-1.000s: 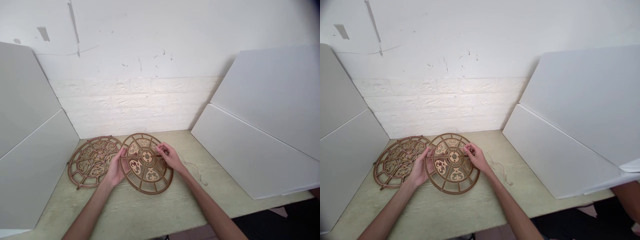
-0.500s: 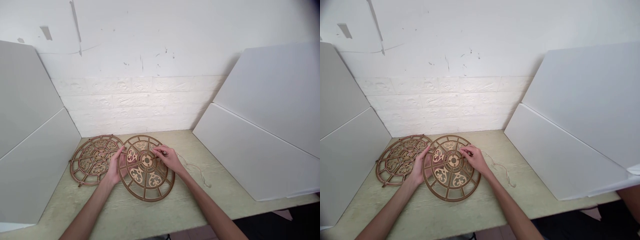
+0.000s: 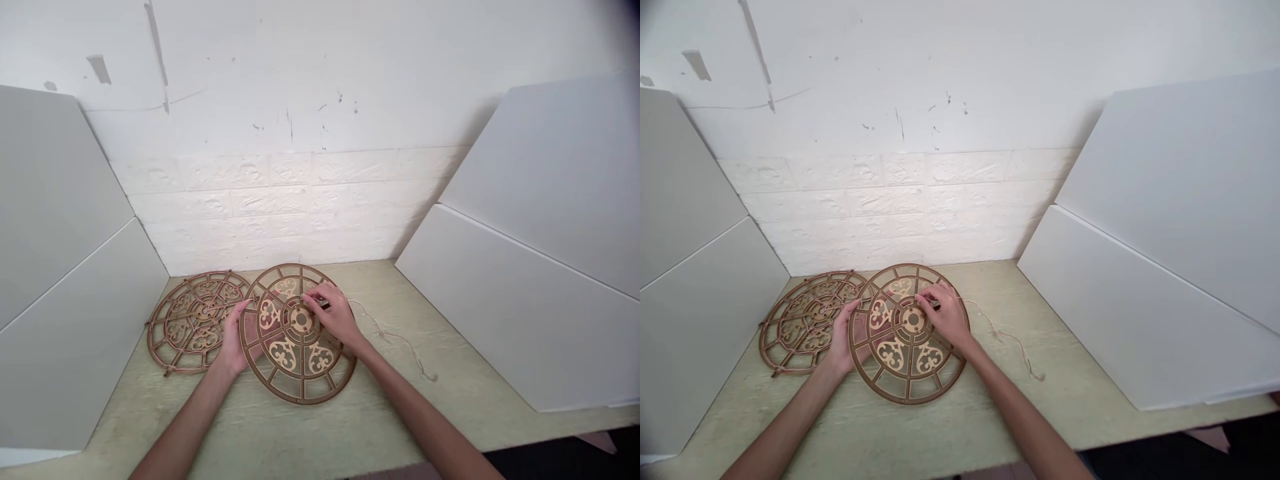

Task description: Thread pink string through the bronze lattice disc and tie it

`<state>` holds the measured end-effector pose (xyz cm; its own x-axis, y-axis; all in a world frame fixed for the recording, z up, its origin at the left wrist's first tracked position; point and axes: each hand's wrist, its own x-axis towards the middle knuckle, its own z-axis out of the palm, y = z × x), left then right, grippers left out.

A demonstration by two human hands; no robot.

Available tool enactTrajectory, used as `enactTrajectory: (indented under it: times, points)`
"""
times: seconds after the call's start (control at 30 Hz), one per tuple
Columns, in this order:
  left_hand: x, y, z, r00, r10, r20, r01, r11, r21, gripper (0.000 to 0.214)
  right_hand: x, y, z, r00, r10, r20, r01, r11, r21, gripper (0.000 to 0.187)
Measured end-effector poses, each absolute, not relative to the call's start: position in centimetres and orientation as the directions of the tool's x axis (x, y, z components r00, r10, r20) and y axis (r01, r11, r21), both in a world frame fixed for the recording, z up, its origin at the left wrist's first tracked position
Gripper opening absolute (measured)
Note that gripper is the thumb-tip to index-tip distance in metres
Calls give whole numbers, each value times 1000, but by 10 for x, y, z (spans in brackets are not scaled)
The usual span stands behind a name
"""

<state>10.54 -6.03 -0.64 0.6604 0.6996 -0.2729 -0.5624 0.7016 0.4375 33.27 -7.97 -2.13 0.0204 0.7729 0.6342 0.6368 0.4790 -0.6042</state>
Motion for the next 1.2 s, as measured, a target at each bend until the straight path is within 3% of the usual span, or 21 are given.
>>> enactTrajectory:
  times: [0.63, 1.2]
  points:
    - [109, -67, -10, 661, 730, -173, -544, 625, 560, 57, 335, -86, -17, 31, 827, 561, 612, 428, -665, 24]
    - [108, -69, -6, 683, 716, -149, -542, 632, 553, 59, 337, -87, -17, -3, 827, 562, 557, 468, -686, 21]
